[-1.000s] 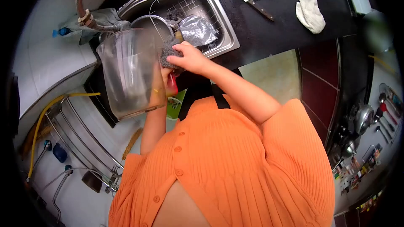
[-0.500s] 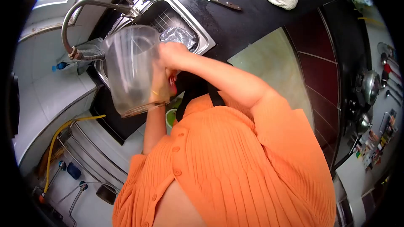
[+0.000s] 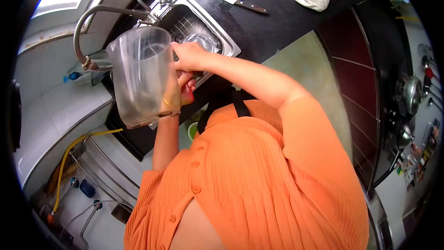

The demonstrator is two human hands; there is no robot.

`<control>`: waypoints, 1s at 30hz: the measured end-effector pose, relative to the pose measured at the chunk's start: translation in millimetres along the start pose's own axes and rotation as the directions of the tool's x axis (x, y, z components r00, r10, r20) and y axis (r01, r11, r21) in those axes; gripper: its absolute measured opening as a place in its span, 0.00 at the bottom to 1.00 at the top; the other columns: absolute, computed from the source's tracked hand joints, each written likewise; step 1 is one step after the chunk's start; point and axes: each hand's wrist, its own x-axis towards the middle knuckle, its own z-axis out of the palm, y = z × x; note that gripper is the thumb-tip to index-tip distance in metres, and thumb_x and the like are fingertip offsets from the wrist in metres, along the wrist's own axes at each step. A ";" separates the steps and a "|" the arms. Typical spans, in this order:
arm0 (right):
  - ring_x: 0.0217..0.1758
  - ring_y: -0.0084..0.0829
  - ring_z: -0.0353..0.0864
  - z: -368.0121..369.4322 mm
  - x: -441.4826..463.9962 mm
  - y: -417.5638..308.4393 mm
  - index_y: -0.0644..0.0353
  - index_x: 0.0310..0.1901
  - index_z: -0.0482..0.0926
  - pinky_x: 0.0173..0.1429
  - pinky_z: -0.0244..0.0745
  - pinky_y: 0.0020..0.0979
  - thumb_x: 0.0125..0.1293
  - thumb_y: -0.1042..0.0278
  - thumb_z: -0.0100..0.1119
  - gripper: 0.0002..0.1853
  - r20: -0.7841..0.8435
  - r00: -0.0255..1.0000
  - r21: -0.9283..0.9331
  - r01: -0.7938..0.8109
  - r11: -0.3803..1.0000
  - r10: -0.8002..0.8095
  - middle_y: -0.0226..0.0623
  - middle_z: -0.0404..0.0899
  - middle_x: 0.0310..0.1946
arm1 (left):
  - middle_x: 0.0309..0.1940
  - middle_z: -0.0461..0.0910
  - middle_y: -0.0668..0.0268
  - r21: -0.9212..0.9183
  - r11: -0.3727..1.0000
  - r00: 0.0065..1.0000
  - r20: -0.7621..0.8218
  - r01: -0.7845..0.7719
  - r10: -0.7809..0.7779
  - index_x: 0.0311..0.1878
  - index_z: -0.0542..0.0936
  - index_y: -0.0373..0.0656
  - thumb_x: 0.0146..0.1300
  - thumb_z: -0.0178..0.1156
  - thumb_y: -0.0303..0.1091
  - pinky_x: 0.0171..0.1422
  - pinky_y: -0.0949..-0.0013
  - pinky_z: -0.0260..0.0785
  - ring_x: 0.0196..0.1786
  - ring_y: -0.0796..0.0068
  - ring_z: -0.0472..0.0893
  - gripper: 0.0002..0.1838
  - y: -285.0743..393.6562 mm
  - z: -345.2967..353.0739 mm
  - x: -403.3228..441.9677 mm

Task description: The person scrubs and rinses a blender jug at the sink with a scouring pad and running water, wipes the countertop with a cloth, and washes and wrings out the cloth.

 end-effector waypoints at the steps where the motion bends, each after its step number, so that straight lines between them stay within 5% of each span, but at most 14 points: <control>1: 0.45 0.50 0.80 -2.1 3.0 2.5 0.58 0.53 0.71 0.50 0.74 0.43 0.53 0.45 0.60 0.31 0.002 1.000 0.003 0.001 1.000 -0.001 0.52 0.81 0.37 | 0.29 0.71 0.67 -0.140 0.990 0.999 -0.031 0.035 -0.040 0.44 0.72 0.43 0.65 0.56 0.36 0.33 0.69 0.66 0.27 0.75 0.71 0.09 -1.3 8.2 -5.2; 2: 0.45 0.50 0.80 -5.2 6.9 5.5 0.58 0.54 0.71 0.51 0.74 0.44 0.53 0.47 0.61 0.30 -0.028 0.996 -0.025 0.079 0.997 -0.080 0.52 0.81 0.37 | 0.28 0.70 0.67 -0.412 0.907 0.989 -0.064 0.092 -0.130 0.42 0.72 0.44 0.65 0.56 0.36 0.33 0.70 0.65 0.26 0.76 0.69 0.08 -2.1 10.7 -8.9; 3: 0.45 0.51 0.80 -8.3 8.8 6.9 0.57 0.54 0.71 0.51 0.74 0.45 0.54 0.48 0.61 0.30 -0.057 0.986 -0.055 0.155 0.986 -0.158 0.52 0.81 0.37 | 0.28 0.70 0.67 -0.408 0.908 0.989 -0.066 0.093 -0.131 0.42 0.72 0.44 0.65 0.56 0.36 0.33 0.70 0.65 0.26 0.76 0.69 0.08 -6.2 6.1 -11.9; 8: 0.48 0.39 0.78 -16.2 12.7 15.0 0.57 0.58 0.70 0.52 0.72 0.36 0.56 0.58 0.59 0.28 0.172 0.959 0.317 0.161 0.935 -0.223 0.50 0.79 0.42 | 0.22 0.65 0.74 -0.672 0.525 0.839 0.515 0.521 -0.173 0.45 0.71 0.49 0.72 0.45 0.43 0.25 0.75 0.62 0.21 0.82 0.67 0.10 -14.7 -25.9 -17.9; 11: 0.51 0.28 0.71 -33.1 15.8 18.5 0.61 0.55 0.70 0.54 0.68 0.27 0.57 0.66 0.60 0.24 0.468 0.852 0.670 -0.168 0.723 -0.236 0.44 0.75 0.46 | 0.19 0.63 0.75 -0.639 0.422 0.740 0.660 0.643 -0.127 0.36 0.68 0.49 0.74 0.42 0.44 0.20 0.73 0.60 0.18 0.81 0.65 0.12 -1.7 -32.1 -20.9; 13: 0.48 0.26 0.73 -34.5 17.2 13.6 0.62 0.52 0.73 0.53 0.69 0.27 0.56 0.69 0.61 0.20 0.431 0.883 0.621 -0.141 0.771 -0.186 0.42 0.77 0.43 | 0.19 0.63 0.75 -0.590 0.445 0.726 0.641 0.674 -0.250 0.33 0.67 0.49 0.73 0.42 0.44 0.21 0.73 0.60 0.20 0.81 0.65 0.13 4.7 -32.9 -18.1; 14: 0.46 0.27 0.76 -25.9 23.8 16.2 0.61 0.51 0.75 0.51 0.71 0.28 0.56 0.66 0.62 0.20 0.305 0.905 0.551 0.087 0.830 -0.297 0.42 0.79 0.42 | 0.19 0.63 0.75 -0.584 0.449 0.722 0.644 0.677 -0.251 0.33 0.67 0.49 0.73 0.42 0.44 0.21 0.73 0.60 0.20 0.81 0.65 0.13 3.6 -28.9 -16.1; 15: 0.44 0.29 0.78 -18.6 26.8 12.4 0.59 0.50 0.76 0.50 0.73 0.30 0.55 0.64 0.62 0.20 0.194 0.888 0.444 0.300 0.844 -0.417 0.43 0.81 0.40 | 0.20 0.64 0.74 -0.587 0.606 0.844 0.358 0.536 -0.399 0.34 0.68 0.49 0.73 0.43 0.44 0.22 0.73 0.59 0.21 0.81 0.66 0.13 -1.4 -20.7 -18.8; 17: 0.43 0.34 0.81 -8.2 30.3 7.7 0.58 0.45 0.79 0.48 0.74 0.33 0.53 0.57 0.62 0.19 0.183 0.914 0.341 0.287 0.895 -0.363 0.42 0.83 0.40 | 0.20 0.65 0.74 -0.517 0.755 0.887 0.020 0.404 -0.462 0.34 0.70 0.49 0.73 0.44 0.45 0.22 0.73 0.59 0.22 0.81 0.66 0.13 -4.8 -8.3 -19.5; 19: 0.44 0.41 0.82 -15.1 17.6 -14.5 0.54 0.44 0.80 0.48 0.75 0.37 0.51 0.50 0.60 0.21 0.009 0.999 0.049 0.053 0.997 -0.054 0.43 0.83 0.39 | 0.21 0.67 0.74 -0.587 0.674 0.888 0.211 0.448 -0.408 0.33 0.72 0.51 0.71 0.48 0.45 0.23 0.73 0.57 0.24 0.80 0.66 0.12 6.5 2.6 -8.1; 20: 0.43 0.46 0.82 1.7 33.2 2.1 0.49 0.47 0.79 0.48 0.75 0.40 0.51 0.44 0.57 0.25 0.011 1.000 -0.024 0.025 0.999 -0.025 0.42 0.83 0.39 | 0.22 0.69 0.74 -0.638 0.679 0.920 0.135 0.365 -0.368 0.30 0.71 0.53 0.70 0.51 0.44 0.23 0.73 0.57 0.23 0.80 0.66 0.12 6.6 8.5 -6.5; 23: 0.43 0.44 0.82 -3.7 27.1 1.4 0.50 0.39 0.83 0.47 0.75 0.40 0.49 0.47 0.59 0.20 -0.085 0.994 -0.024 0.067 0.997 -0.068 0.43 0.83 0.37 | 0.21 0.68 0.74 -0.583 0.658 0.876 0.249 0.476 -0.413 0.30 0.71 0.52 0.71 0.51 0.43 0.23 0.74 0.58 0.24 0.81 0.67 0.12 0.4 -9.4 1.4; 27: 0.40 0.48 0.82 -27.4 19.4 -1.9 0.59 0.38 0.81 0.46 0.75 0.41 0.53 0.49 0.57 0.21 0.150 0.971 -0.065 0.197 0.978 -0.186 0.48 0.83 0.33 | 0.18 0.62 0.73 -0.503 0.566 0.726 0.628 0.653 -0.280 0.38 0.65 0.50 0.73 0.46 0.41 0.13 0.78 0.55 0.16 0.82 0.64 0.08 13.5 -37.9 -19.6; 30: 0.40 0.47 0.81 -52.5 12.3 -11.7 0.64 0.43 0.77 0.47 0.74 0.39 0.58 0.51 0.57 0.22 0.302 0.901 0.117 0.288 0.950 -0.311 0.51 0.81 0.35 | 0.16 0.59 0.72 -0.502 0.564 0.688 0.705 0.656 -0.173 0.38 0.60 0.49 0.74 0.43 0.39 0.09 0.78 0.52 0.10 0.82 0.62 0.08 17.3 -43.2 -30.7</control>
